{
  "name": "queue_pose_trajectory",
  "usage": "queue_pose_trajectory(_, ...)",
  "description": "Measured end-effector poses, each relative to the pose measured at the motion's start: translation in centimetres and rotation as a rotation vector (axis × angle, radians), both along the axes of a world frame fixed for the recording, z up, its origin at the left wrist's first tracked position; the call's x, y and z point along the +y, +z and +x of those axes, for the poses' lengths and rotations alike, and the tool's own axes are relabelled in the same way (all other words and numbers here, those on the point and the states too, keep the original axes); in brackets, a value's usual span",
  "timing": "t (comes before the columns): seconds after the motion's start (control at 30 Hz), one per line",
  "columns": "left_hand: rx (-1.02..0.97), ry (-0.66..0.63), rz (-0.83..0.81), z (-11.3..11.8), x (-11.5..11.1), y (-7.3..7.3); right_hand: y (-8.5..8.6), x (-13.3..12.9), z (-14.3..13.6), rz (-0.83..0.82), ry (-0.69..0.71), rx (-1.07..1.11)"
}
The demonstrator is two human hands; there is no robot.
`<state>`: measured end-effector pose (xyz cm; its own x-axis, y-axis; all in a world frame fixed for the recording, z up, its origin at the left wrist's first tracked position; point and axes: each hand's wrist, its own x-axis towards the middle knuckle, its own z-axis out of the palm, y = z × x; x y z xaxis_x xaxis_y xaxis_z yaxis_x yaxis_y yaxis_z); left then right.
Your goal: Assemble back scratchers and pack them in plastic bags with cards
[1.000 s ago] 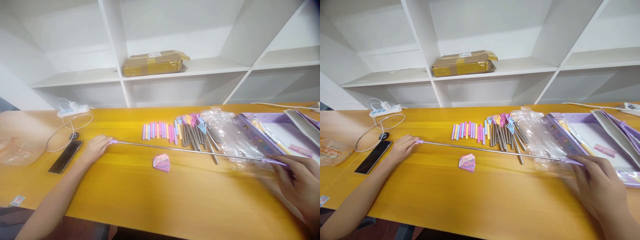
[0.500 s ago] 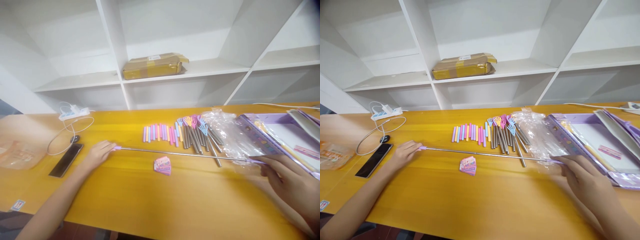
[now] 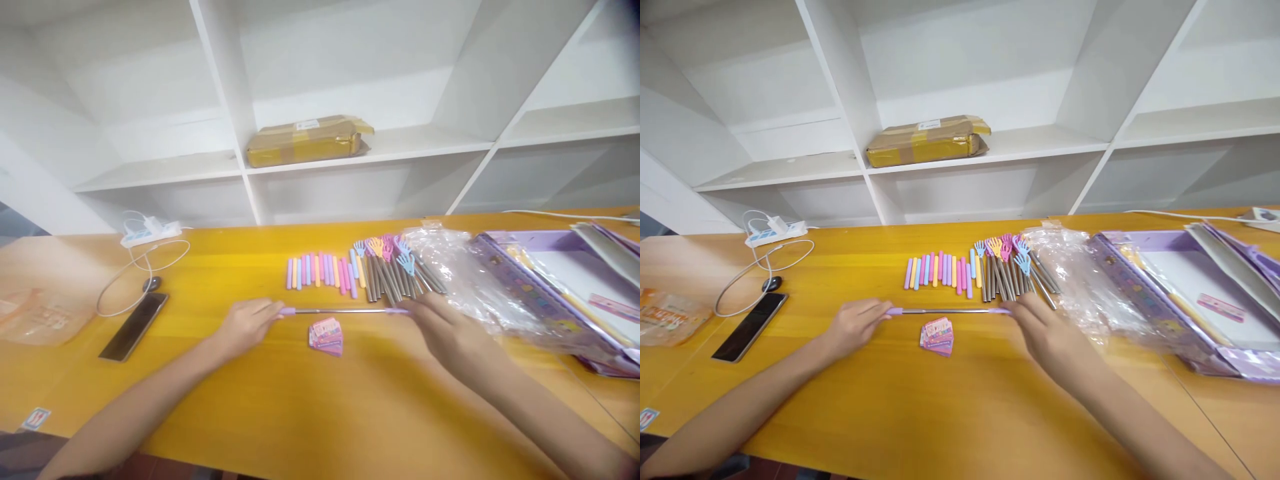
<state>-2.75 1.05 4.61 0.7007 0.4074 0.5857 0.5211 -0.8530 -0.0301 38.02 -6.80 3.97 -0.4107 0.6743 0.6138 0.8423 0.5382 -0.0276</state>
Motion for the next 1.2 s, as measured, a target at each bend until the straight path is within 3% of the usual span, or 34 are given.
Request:
queue_pose_trajectory(0.1,0.007,-0.012,-0.007,2.9,-0.9,-0.6,-1.4,0.5,-3.8,-0.037,0.013,-0.039)
queue_pose_trajectory(0.23,0.021,-0.002,0.007,3.6,-0.8,-0.9,-3.1,0.6,-6.3,-0.044,-0.024,-0.034)
queue_pose_trajectory(0.43,0.052,-0.049,-0.015,2.3,-0.4,-1.8,-3.4,0.9,-5.7,0.044,0.082,-0.024)
queue_pose_trajectory(0.9,0.030,-0.039,-0.098,2.6,-0.6,-3.1,-3.6,0.9,-5.3,-0.155,0.109,0.114)
queue_pose_trajectory(1.2,0.027,-0.050,-0.112,2.7,-0.7,-4.0,-3.7,0.9,-5.0,-0.171,0.134,0.131)
